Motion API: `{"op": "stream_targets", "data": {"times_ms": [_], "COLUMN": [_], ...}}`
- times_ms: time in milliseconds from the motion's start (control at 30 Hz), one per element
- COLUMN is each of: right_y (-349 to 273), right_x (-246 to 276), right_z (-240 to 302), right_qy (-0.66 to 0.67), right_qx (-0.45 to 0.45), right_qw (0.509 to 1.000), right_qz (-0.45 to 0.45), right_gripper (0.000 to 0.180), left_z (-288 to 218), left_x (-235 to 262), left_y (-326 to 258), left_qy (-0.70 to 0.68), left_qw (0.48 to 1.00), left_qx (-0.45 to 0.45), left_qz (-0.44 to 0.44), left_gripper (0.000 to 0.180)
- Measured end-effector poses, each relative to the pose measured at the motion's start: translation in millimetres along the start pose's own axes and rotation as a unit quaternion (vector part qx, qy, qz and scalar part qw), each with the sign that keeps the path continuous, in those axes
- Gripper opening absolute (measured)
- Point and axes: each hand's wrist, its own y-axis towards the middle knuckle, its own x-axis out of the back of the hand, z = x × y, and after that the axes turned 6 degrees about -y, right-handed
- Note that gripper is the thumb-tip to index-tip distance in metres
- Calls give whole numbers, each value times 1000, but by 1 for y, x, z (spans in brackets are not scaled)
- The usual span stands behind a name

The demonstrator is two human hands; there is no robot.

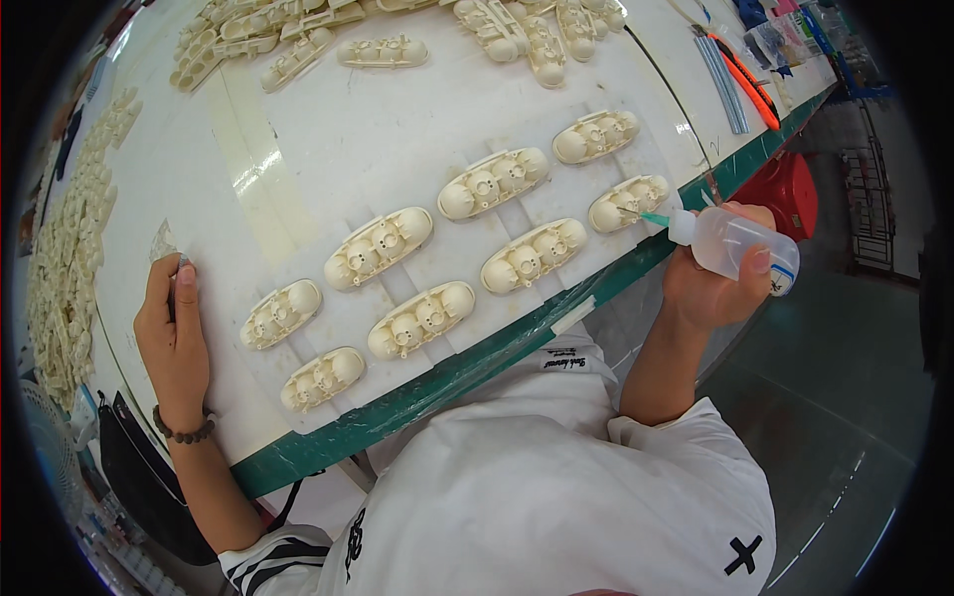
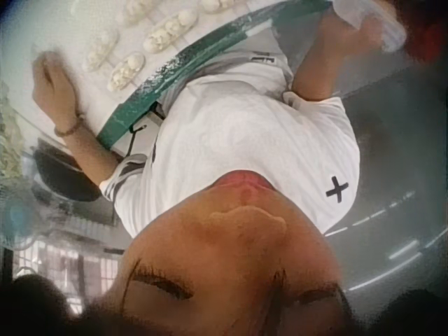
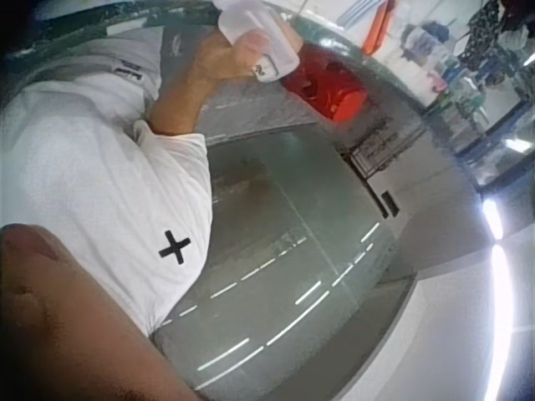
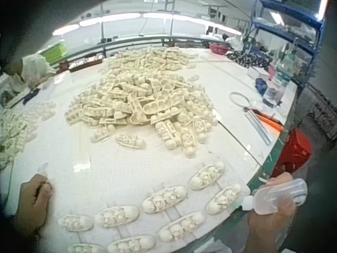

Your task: The person assembles small plastic components into an assembly tray, applying adhesive from a small bottle to each component.

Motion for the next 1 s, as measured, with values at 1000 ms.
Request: {"op": "stream_targets", "data": {"times_ms": [1000], "right_y": [21], "right_x": [13], "right_z": [-10], "right_qy": [6], "right_qx": [-1], "right_qw": [999], "right_qz": [-46], "right_gripper": [48], "left_z": [3], "left_x": [0], "left_y": [0], "left_qy": [4], "left_qw": [1000], "left_qx": [-17], "left_qz": [-6], "left_gripper": [22]}}
